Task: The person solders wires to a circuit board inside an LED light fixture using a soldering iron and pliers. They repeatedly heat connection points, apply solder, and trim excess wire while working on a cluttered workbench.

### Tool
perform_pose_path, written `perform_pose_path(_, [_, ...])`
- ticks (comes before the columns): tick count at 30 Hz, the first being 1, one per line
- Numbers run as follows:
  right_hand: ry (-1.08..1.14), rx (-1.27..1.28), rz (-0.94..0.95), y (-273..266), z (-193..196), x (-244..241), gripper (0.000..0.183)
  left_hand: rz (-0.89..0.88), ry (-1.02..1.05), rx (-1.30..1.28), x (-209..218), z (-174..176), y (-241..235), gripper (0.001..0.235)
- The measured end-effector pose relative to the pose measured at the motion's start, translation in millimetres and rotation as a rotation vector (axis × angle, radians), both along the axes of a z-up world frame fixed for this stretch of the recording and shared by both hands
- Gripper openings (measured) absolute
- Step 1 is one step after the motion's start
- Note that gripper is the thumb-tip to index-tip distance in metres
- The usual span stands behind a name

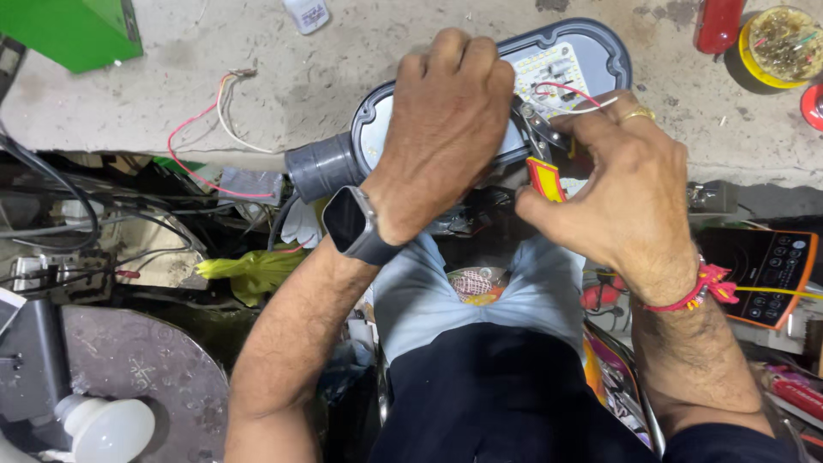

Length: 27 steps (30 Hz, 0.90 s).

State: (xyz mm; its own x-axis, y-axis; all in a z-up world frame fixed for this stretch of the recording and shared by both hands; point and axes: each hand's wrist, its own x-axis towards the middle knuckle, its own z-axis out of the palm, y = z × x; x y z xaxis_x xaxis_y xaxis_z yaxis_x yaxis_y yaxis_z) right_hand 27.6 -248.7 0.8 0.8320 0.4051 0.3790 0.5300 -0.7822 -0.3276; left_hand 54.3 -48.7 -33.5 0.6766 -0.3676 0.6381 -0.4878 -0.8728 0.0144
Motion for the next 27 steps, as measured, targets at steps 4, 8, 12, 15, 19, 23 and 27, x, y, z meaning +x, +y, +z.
perform_pose_path(4, [0.039, -0.009, -0.023, -5, -1, 1, 0.056, -0.08, 0.032, -0.114, 1, 0, 6, 0.029])
perform_pose_path(8, [0.039, 0.039, -0.003, -1, 1, -1, 0.055, -0.155, 0.193, -0.198, -1, 2, 18, 0.025])
perform_pose_path(12, [-0.015, -0.044, -0.029, 5, 13, -9, 0.066, -0.169, 0.224, -0.25, -1, 2, 20, 0.019])
perform_pose_path(15, [-0.175, -0.146, 0.029, 5, 24, -16, 0.062, -0.173, 0.202, -0.25, 0, -2, 21, 0.023])
perform_pose_path(19, [-0.119, -0.22, 0.072, 7, 32, -13, 0.064, -0.183, 0.201, -0.257, 0, -2, 21, 0.022])
perform_pose_path(23, [-0.147, -0.308, 0.088, 13, 33, -6, 0.063, -0.158, 0.18, -0.246, -1, -4, 20, 0.023])
perform_pose_path(27, [-0.183, -0.366, 0.099, 19, 35, -5, 0.059, -0.151, 0.163, -0.249, -1, -5, 20, 0.026])
